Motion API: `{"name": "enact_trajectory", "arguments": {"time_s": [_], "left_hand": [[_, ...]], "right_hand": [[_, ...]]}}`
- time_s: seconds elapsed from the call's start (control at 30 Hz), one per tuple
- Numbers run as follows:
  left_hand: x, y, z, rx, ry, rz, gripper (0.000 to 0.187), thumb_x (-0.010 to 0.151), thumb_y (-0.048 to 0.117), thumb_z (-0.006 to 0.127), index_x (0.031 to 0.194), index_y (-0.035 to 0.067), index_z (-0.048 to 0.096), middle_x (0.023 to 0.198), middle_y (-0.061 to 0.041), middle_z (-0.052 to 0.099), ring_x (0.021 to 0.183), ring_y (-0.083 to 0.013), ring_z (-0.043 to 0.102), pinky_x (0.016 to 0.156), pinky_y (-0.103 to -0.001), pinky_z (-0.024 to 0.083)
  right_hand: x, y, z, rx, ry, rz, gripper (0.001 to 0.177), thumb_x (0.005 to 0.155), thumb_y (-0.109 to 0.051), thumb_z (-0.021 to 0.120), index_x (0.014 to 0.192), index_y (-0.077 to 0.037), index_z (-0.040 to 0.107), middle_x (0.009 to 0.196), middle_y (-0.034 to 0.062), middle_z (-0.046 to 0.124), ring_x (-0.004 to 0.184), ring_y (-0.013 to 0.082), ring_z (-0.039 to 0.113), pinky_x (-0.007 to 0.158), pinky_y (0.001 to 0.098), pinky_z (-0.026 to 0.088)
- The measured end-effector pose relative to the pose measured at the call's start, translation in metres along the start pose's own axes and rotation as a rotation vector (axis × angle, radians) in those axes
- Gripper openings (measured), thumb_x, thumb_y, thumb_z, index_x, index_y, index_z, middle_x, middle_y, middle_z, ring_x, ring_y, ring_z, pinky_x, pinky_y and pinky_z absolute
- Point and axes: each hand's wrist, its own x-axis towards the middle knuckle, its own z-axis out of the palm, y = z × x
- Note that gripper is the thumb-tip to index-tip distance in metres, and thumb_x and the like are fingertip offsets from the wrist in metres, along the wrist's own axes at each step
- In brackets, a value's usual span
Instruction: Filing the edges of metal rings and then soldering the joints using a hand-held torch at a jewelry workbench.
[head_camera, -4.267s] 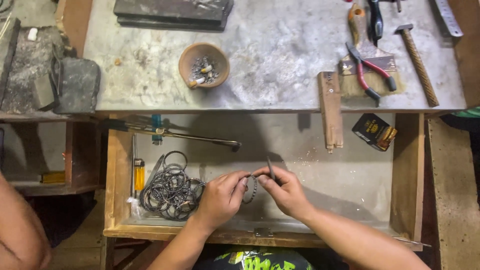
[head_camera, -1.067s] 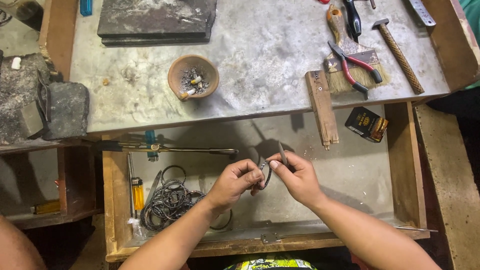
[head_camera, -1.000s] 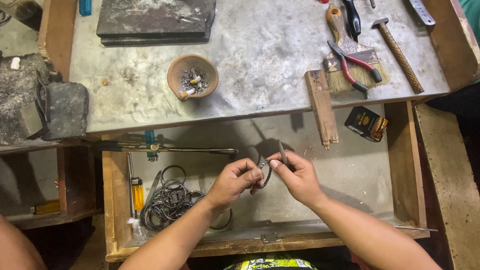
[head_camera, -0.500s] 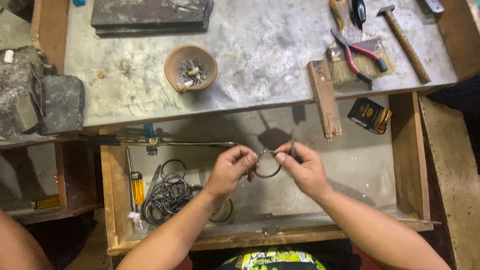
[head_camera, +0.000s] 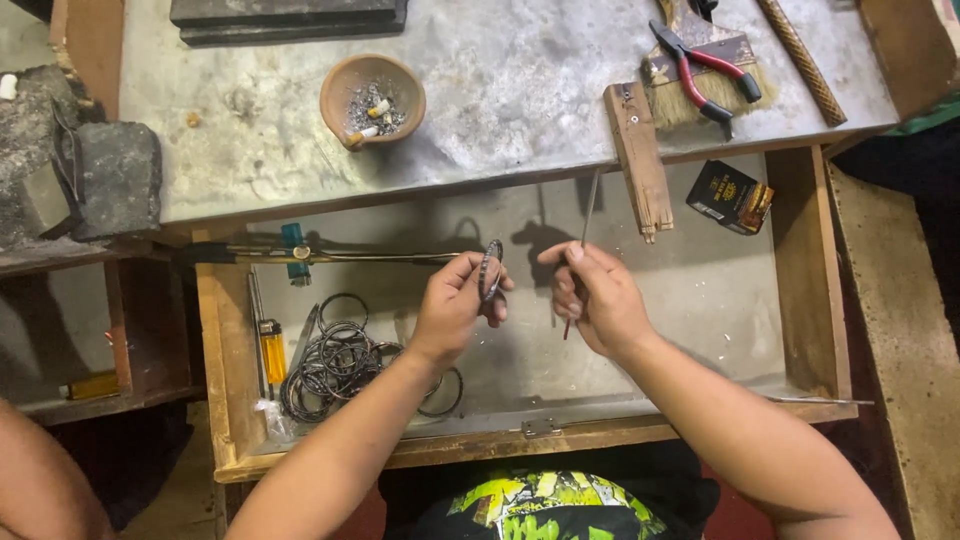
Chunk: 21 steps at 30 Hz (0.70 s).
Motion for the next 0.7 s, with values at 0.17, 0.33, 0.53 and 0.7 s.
{"name": "enact_trajectory", "arguments": {"time_s": [0.17, 0.33, 0.53, 0.7], "left_hand": [[-0.007, 0.005, 0.001, 0.222, -0.040, 0.078, 0.022, 0.104, 0.017, 0.059, 0.094, -0.001, 0.067, 0.070, -0.018, 0.071, 0.046, -0.0197, 0.066, 0.040, -0.029, 0.056], [-0.013, 0.016, 0.008, 0.378, -0.085, 0.130, 0.022, 0.103, 0.016, 0.061, 0.092, 0.000, 0.069, 0.067, -0.017, 0.073, 0.045, -0.0185, 0.068, 0.041, -0.030, 0.057], [-0.015, 0.014, 0.010, 0.653, -0.139, 0.119, 0.024, 0.102, 0.023, 0.061, 0.094, 0.004, 0.074, 0.053, -0.013, 0.068, 0.046, -0.0223, 0.066, 0.047, -0.035, 0.055], [-0.014, 0.011, 0.004, 0.746, -0.128, 0.134, 0.020, 0.100, 0.025, 0.064, 0.095, 0.009, 0.076, 0.063, -0.012, 0.075, 0.054, -0.0247, 0.074, 0.054, -0.038, 0.059]], "right_hand": [[-0.021, 0.002, -0.007, 0.038, -0.120, -0.123, 0.031, 0.103, -0.020, 0.056, 0.107, 0.010, 0.064, 0.056, 0.0020, 0.043, 0.043, 0.0072, 0.039, 0.043, 0.0220, 0.035], [-0.019, -0.018, -0.017, 0.042, -0.127, -0.235, 0.031, 0.102, -0.016, 0.055, 0.098, 0.013, 0.064, 0.053, 0.0030, 0.041, 0.042, 0.0081, 0.036, 0.042, 0.0233, 0.033], [-0.029, -0.028, 0.011, -0.685, -0.368, -0.502, 0.009, 0.087, -0.013, 0.077, 0.079, -0.007, 0.075, 0.059, 0.0065, 0.056, 0.051, 0.0223, 0.053, 0.051, 0.0335, 0.042], [-0.028, -0.036, 0.016, -0.828, -0.420, -0.599, 0.017, 0.090, -0.017, 0.076, 0.076, -0.011, 0.069, 0.058, 0.0033, 0.054, 0.051, 0.0220, 0.056, 0.048, 0.0311, 0.045]]}}
